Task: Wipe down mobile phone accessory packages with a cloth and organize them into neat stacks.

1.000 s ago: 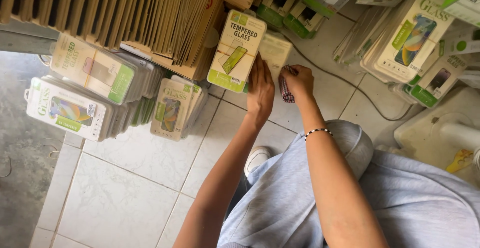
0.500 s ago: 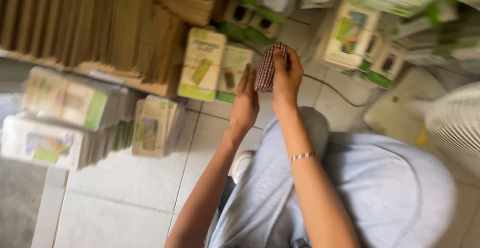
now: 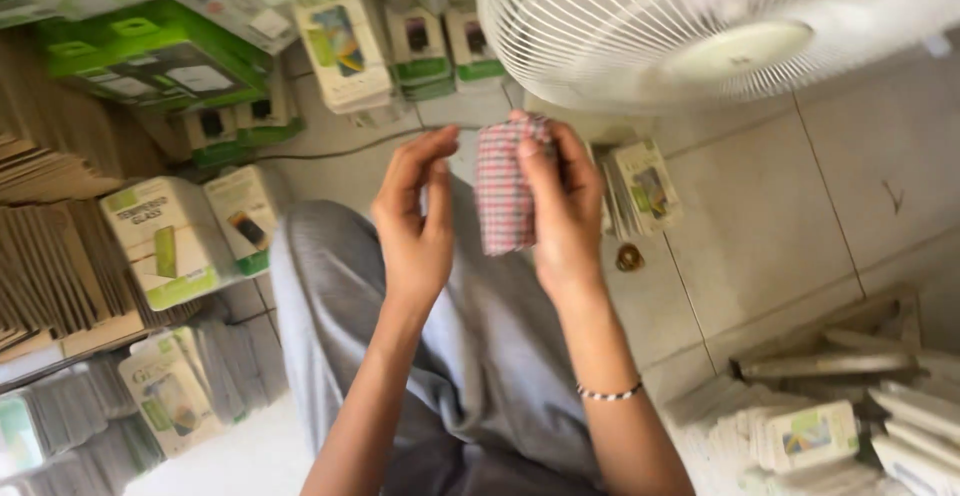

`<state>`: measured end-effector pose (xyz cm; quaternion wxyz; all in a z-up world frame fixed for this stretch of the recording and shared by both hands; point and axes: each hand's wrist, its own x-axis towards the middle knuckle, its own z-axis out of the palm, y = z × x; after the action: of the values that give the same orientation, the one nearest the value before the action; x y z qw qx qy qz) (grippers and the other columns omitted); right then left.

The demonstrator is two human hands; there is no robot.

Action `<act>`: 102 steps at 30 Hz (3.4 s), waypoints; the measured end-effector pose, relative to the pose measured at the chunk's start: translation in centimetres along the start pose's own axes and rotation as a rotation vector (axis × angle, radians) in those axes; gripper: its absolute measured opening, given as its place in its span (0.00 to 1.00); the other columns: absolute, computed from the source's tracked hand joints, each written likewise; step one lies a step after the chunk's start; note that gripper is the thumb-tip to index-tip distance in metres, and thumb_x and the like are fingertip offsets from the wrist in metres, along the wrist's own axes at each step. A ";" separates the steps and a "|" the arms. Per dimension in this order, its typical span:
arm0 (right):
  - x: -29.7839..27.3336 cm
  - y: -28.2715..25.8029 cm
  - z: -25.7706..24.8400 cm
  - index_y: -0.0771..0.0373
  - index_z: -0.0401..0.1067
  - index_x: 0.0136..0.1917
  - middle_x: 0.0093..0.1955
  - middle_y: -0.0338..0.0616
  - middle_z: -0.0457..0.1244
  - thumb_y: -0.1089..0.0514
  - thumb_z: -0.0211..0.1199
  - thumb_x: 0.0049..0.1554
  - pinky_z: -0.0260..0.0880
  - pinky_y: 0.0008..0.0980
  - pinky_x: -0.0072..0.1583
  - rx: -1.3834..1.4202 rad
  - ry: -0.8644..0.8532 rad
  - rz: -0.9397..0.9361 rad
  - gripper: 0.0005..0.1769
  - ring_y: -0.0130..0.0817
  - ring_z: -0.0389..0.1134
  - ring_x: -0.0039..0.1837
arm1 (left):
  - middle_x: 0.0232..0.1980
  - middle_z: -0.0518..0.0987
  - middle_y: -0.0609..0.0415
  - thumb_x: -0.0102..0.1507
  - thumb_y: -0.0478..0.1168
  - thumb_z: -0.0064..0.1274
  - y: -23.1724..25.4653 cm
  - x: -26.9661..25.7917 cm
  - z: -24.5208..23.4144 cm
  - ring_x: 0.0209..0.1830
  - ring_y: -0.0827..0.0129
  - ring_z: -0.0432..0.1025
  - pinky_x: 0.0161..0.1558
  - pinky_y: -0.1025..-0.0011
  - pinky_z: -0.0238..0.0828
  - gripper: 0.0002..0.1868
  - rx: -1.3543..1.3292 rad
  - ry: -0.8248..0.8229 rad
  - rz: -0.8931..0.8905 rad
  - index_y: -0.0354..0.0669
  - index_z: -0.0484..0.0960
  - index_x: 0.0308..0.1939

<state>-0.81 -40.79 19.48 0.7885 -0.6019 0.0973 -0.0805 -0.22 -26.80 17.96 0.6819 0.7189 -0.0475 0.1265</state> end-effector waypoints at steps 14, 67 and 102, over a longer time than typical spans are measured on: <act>-7.6 15.1 -26.5 0.62 0.67 0.68 0.60 0.40 0.66 0.50 0.58 0.64 0.71 0.31 0.58 0.202 0.499 0.383 0.22 0.29 0.68 0.59 | 0.54 0.80 0.41 0.55 0.43 0.67 -11.8 -9.7 21.7 0.50 0.54 0.79 0.52 0.63 0.74 0.34 0.125 -0.839 -0.359 0.42 0.75 0.65; -2.1 -1.6 -6.2 0.71 0.72 0.54 0.49 0.48 0.67 0.61 0.52 0.60 0.48 0.41 0.78 0.825 -0.722 0.270 0.13 0.40 0.65 0.63 | 0.36 0.83 0.58 0.58 0.28 0.59 -1.5 -0.9 -1.3 0.37 0.80 0.76 0.42 0.76 0.79 0.12 0.126 -0.143 -0.247 0.36 0.84 0.45; 5.2 45.1 18.8 0.68 0.63 0.75 0.73 0.52 0.62 0.41 0.60 0.65 0.62 0.40 0.70 -0.370 -0.782 0.791 0.36 0.41 0.61 0.72 | 0.66 0.66 0.35 0.60 0.50 0.66 -35.2 -11.6 -16.9 0.65 0.44 0.65 0.65 0.58 0.63 0.37 0.320 1.001 -0.802 0.28 0.70 0.64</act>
<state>9.35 -12.64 -19.49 0.6178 -0.6325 0.0286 0.4663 -4.87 -8.88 -18.31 0.5008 0.6277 0.5659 0.1869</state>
